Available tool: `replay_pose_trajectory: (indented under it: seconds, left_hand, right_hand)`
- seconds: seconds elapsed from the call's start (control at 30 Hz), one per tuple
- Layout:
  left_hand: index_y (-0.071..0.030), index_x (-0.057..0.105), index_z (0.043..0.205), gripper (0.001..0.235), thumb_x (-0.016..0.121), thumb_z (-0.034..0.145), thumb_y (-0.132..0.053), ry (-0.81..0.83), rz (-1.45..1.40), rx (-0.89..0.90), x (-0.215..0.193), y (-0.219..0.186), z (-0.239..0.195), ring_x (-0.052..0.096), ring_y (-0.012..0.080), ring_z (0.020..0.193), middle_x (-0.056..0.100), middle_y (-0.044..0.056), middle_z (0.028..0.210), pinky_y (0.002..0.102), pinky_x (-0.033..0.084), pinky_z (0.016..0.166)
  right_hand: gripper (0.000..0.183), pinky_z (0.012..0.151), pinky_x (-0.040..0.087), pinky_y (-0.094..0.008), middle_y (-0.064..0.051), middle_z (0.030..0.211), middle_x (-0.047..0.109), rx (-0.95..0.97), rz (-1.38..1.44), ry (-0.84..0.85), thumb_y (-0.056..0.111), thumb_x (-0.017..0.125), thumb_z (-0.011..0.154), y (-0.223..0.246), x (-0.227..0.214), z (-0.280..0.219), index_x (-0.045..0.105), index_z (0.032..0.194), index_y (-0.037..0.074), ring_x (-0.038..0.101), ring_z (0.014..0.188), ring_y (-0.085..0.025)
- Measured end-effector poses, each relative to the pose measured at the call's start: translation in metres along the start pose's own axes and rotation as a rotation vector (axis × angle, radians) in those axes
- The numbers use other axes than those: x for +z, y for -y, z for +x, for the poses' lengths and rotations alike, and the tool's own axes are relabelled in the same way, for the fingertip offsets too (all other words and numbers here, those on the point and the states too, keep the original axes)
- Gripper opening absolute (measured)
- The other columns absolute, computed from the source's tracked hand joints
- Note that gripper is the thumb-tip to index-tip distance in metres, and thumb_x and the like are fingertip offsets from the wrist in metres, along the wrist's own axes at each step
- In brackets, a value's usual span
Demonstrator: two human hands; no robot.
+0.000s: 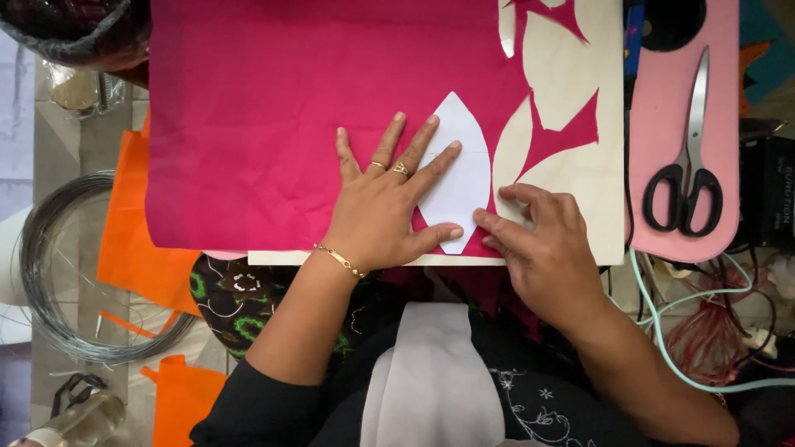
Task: Using a soldering iron as a heat tool to cut out decorative leaf shapes from synthetic fabric using a paper template.
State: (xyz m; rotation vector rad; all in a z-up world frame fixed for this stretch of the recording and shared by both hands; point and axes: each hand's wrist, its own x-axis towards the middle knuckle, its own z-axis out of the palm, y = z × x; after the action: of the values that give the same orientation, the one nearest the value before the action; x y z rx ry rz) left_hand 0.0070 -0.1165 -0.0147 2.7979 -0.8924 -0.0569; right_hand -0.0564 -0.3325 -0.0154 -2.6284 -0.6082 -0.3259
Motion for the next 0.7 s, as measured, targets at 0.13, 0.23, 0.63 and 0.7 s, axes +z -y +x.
replay_pose_trajectory:
  seconds: [0.13,0.23,0.63,0.7]
  left_hand:
    - [-0.031,0.022,0.148,0.087,0.045,0.079,-0.078,-0.013,0.010,-0.001,0.000,-0.001,0.000,0.012,0.0312,0.143,0.016,-0.002,0.155,0.075,0.000,0.099]
    - [-0.030,0.021,0.148,0.089,0.048,0.078,-0.078,-0.002,0.011,-0.003,-0.001,-0.001,0.000,0.011,0.0309,0.143,0.015,-0.002,0.155,0.075,0.001,0.099]
    - [-0.021,0.038,0.137,0.101,0.068,0.058,-0.075,0.087,0.158,0.033,-0.018,-0.009,0.020,0.022,0.0317,0.137,0.032,0.010,0.146,0.076,0.012,0.097]
    - [-0.019,0.043,0.133,0.101,0.070,0.053,-0.074,0.063,0.226,0.065,-0.024,-0.013,0.028,0.024,0.0293,0.138,0.039,0.014,0.142,0.074,0.012,0.100]
  right_hand:
    - [0.025,0.083,0.047,-0.042,-0.014,0.118,0.054,-0.004,-0.004,0.000,0.019,0.065,0.089,0.001,-0.001,0.001,0.066,0.113,0.020,0.047,0.094,-0.033]
    - [0.025,0.083,0.047,-0.042,-0.014,0.118,0.054,0.003,-0.003,-0.002,0.019,0.064,0.089,0.001,-0.002,0.001,0.066,0.113,0.020,0.047,0.094,-0.032]
    - [0.021,0.077,0.044,-0.045,-0.011,0.117,0.053,0.044,-0.012,0.058,0.016,0.059,0.087,0.003,-0.005,0.006,0.066,0.107,0.021,0.049,0.088,-0.032]
    - [0.021,0.077,0.045,-0.044,-0.011,0.116,0.052,0.041,-0.024,0.045,0.017,0.060,0.087,0.003,-0.005,0.007,0.066,0.106,0.020,0.049,0.087,-0.032]
